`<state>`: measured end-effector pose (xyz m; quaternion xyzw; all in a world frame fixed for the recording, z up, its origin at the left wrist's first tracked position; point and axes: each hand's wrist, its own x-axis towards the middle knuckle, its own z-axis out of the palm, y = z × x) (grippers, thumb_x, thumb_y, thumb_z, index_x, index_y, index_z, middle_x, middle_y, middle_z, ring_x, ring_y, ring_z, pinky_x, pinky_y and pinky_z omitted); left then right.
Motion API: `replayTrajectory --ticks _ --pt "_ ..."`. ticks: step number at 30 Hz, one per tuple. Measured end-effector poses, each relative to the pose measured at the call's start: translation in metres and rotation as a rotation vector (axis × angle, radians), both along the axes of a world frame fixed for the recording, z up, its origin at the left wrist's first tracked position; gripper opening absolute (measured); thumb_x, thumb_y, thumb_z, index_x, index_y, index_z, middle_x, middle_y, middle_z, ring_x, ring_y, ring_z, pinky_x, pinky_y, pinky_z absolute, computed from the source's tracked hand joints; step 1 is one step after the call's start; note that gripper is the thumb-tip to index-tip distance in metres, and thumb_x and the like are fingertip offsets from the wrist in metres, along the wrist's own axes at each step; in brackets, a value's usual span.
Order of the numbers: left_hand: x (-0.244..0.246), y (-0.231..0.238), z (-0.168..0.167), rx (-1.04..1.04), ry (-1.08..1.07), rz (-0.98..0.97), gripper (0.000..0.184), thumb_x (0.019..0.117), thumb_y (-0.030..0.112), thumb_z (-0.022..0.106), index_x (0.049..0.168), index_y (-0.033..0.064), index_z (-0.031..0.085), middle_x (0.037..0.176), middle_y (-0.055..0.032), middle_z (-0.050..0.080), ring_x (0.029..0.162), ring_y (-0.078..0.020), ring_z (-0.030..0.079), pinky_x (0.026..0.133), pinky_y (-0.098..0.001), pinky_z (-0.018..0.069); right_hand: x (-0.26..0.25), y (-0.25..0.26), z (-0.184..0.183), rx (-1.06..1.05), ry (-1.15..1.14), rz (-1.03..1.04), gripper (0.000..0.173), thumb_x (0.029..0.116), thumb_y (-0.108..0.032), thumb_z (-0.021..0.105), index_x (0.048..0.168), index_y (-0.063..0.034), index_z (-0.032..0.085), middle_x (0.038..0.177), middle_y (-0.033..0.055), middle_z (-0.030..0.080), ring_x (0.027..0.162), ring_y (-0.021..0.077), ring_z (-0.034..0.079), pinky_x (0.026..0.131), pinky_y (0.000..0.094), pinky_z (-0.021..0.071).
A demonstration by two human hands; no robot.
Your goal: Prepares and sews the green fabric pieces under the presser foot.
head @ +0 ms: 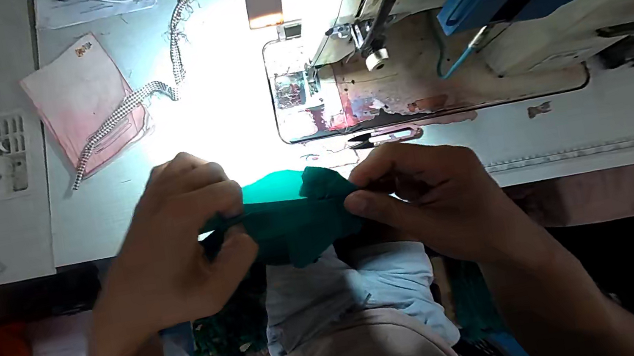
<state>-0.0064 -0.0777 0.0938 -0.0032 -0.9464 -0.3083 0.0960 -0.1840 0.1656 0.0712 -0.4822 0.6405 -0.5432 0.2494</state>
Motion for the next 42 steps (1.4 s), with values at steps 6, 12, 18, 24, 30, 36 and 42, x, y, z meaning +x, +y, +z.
replayTrajectory --ticks 6,12,18,24,30,36,42 --pt "-0.063 -0.040 -0.013 -0.430 -0.170 0.064 0.035 0.0859 0.038 0.050 0.062 0.0122 0.052 0.064 -0.0095 0.055 0.073 -0.0342 0.060 0.069 -0.0570 0.0407 -0.029 -0.042 -0.055 0.121 -0.011 -0.152 0.010 0.0990 -0.018 0.068 0.099 -0.0085 0.069 0.081 -0.0019 0.070 0.064 0.0042 0.064 0.057 0.0207 0.0556" --pt "-0.141 -0.050 -0.076 -0.629 -0.425 0.195 0.026 0.0837 0.033 0.059 0.083 0.0101 0.069 0.107 -0.0168 0.069 0.116 -0.0399 0.060 0.101 -0.0654 0.0351 -0.043 -0.060 -0.084 0.311 0.142 -0.366 0.013 0.1004 -0.024 0.068 0.102 -0.0112 0.068 0.077 0.0020 0.066 0.053 0.0104 0.056 0.048 0.0284 0.0479" --pt "-0.160 -0.075 -0.084 -0.417 -0.284 0.080 0.036 0.0902 0.039 0.050 0.078 0.0067 0.062 0.089 -0.0181 0.066 0.094 -0.0396 0.066 0.082 -0.0642 0.0433 -0.052 -0.056 -0.084 0.396 0.190 -0.384 0.013 0.0995 -0.026 0.069 0.101 -0.0126 0.069 0.071 0.0010 0.064 0.051 0.0106 0.055 0.046 0.0290 0.0462" --pt "-0.172 -0.096 -0.087 -0.251 -0.473 0.043 0.052 0.0889 0.059 0.065 0.088 0.0074 0.070 0.095 -0.0152 0.069 0.098 -0.0359 0.065 0.086 -0.0614 0.0472 -0.055 -0.062 -0.081 0.402 0.259 -0.396 0.030 0.0985 -0.023 0.070 0.125 -0.0129 0.062 0.072 -0.0011 0.065 0.053 0.0107 0.057 0.048 0.0311 0.0491" --pt "-0.161 -0.050 -0.086 -0.480 -0.100 0.009 0.030 0.0923 0.026 0.060 0.117 0.0116 0.068 0.123 -0.0186 0.064 0.122 -0.0410 0.057 0.104 -0.0630 0.0377 -0.056 -0.064 -0.083 0.433 0.405 -0.365 0.032 0.0988 -0.022 0.069 0.128 -0.0120 0.060 0.074 0.0023 0.063 0.057 0.0173 0.058 0.051 0.0369 0.0499" --pt "-0.147 -0.022 -0.130 -0.061 0.146 -0.289 0.029 0.0977 0.008 0.056 0.119 0.0098 0.075 0.116 -0.0043 0.075 0.116 -0.0243 0.064 0.100 -0.0395 0.0485 -0.061 -0.060 -0.084 0.421 0.455 -0.333 0.028 0.0980 -0.015 0.067 0.125 -0.0116 0.063 0.080 0.0045 0.064 0.060 0.0174 0.059 0.054 0.0362 0.0507" --pt "-0.140 -0.023 -0.146 -0.139 0.242 -0.259 0.027 0.0970 0.010 0.058 0.114 0.0119 0.078 0.121 -0.0044 0.073 0.118 -0.0248 0.063 0.102 -0.0399 0.0473 -0.056 -0.057 -0.084 0.393 0.517 -0.352 0.012 0.1006 -0.015 0.065 0.108 -0.0106 0.074 0.089 0.0058 0.067 0.073 0.0164 0.064 0.065 0.0330 0.0539"
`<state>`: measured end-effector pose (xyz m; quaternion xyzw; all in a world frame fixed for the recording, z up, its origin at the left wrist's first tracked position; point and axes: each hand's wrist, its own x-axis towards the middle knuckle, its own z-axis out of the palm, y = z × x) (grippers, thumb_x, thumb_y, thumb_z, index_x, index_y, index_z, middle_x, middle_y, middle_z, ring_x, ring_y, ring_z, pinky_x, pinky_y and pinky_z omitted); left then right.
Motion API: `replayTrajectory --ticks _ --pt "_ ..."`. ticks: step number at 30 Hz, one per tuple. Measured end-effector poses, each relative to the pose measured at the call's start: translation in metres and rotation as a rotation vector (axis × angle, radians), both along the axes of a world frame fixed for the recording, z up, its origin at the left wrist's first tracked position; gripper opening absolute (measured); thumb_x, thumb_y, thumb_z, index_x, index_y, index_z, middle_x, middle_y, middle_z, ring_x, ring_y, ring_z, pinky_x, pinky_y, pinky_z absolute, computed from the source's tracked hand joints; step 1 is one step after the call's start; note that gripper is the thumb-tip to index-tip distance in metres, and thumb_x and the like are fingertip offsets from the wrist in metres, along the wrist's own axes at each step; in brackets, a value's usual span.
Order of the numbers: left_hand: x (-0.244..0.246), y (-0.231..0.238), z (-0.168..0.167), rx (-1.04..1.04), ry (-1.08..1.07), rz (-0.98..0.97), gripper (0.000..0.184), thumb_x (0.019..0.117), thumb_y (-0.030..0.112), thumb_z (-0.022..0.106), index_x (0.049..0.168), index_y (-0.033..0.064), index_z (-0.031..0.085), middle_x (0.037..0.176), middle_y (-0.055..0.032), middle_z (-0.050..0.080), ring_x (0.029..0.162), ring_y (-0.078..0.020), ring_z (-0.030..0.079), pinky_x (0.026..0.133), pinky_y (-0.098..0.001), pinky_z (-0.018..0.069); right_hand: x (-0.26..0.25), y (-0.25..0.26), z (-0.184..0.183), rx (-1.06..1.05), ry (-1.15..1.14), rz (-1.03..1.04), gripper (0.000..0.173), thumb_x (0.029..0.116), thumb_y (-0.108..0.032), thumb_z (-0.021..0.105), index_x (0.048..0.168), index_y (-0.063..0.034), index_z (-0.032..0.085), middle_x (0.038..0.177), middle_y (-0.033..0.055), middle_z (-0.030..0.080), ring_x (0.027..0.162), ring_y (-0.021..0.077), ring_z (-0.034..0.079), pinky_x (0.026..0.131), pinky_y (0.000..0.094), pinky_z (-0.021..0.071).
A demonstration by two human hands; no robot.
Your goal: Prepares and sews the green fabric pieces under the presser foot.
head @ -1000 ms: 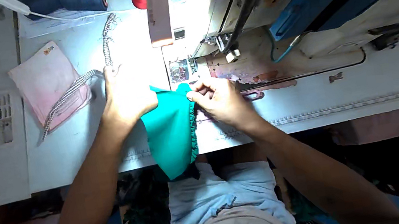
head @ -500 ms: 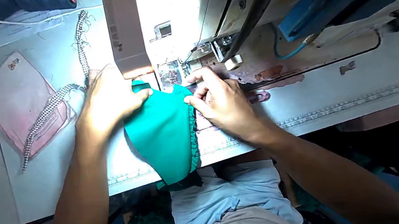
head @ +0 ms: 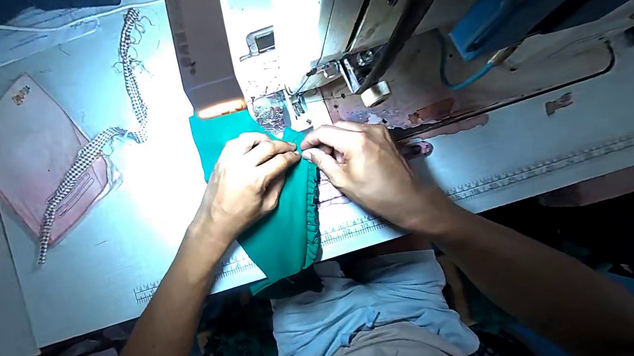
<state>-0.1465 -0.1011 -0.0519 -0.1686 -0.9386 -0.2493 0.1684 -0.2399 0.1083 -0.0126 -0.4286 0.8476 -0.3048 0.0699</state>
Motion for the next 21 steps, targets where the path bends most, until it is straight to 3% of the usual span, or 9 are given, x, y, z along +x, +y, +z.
replayTrajectory --ticks 2,4,8,14,21 --pt "0.001 0.002 0.001 -0.036 0.003 0.009 0.028 0.0970 0.011 0.057 0.116 0.0128 0.078 0.123 -0.0035 0.073 0.119 -0.0243 0.063 0.102 -0.0393 0.0473 0.002 0.001 -0.001 0.054 0.074 -0.021 0.016 0.1012 -0.020 0.064 0.108 -0.0118 0.077 0.093 0.0066 0.068 0.085 0.0213 0.066 0.073 0.0374 0.0549" --pt "0.000 0.002 0.002 -0.063 -0.001 0.010 0.029 0.0975 0.012 0.056 0.118 0.0129 0.077 0.124 -0.0034 0.073 0.120 -0.0244 0.063 0.102 -0.0394 0.0470 0.001 0.004 -0.004 0.107 0.162 -0.047 0.021 0.1018 -0.028 0.063 0.109 -0.0162 0.079 0.094 0.0073 0.066 0.093 0.0260 0.063 0.075 0.0399 0.0512" --pt "-0.008 0.000 -0.001 -0.073 0.007 0.018 0.030 0.0979 0.013 0.055 0.119 0.0135 0.077 0.126 -0.0024 0.073 0.121 -0.0255 0.062 0.104 -0.0405 0.0462 -0.001 0.010 -0.005 0.195 0.324 -0.044 0.025 0.1035 -0.031 0.060 0.119 -0.0210 0.077 0.096 0.0095 0.061 0.092 0.0302 0.059 0.067 0.0408 0.0460" --pt "-0.026 -0.009 0.001 -0.083 -0.011 0.036 0.031 0.0988 0.013 0.053 0.119 0.0152 0.077 0.126 -0.0002 0.072 0.121 -0.0240 0.062 0.102 -0.0396 0.0462 -0.014 0.004 -0.007 0.274 0.376 0.016 0.030 0.1054 -0.027 0.054 0.127 -0.0182 0.072 0.103 0.0158 0.062 0.102 0.0383 0.058 0.077 0.0517 0.0441" --pt "-0.038 -0.016 0.000 -0.085 0.003 0.050 0.032 0.0985 0.012 0.052 0.118 0.0141 0.076 0.126 0.0000 0.073 0.121 -0.0236 0.063 0.101 -0.0380 0.0464 -0.020 -0.006 -0.011 0.331 0.410 -0.012 0.035 0.1058 -0.029 0.048 0.133 -0.0199 0.069 0.108 0.0188 0.062 0.105 0.0422 0.058 0.079 0.0563 0.0424"
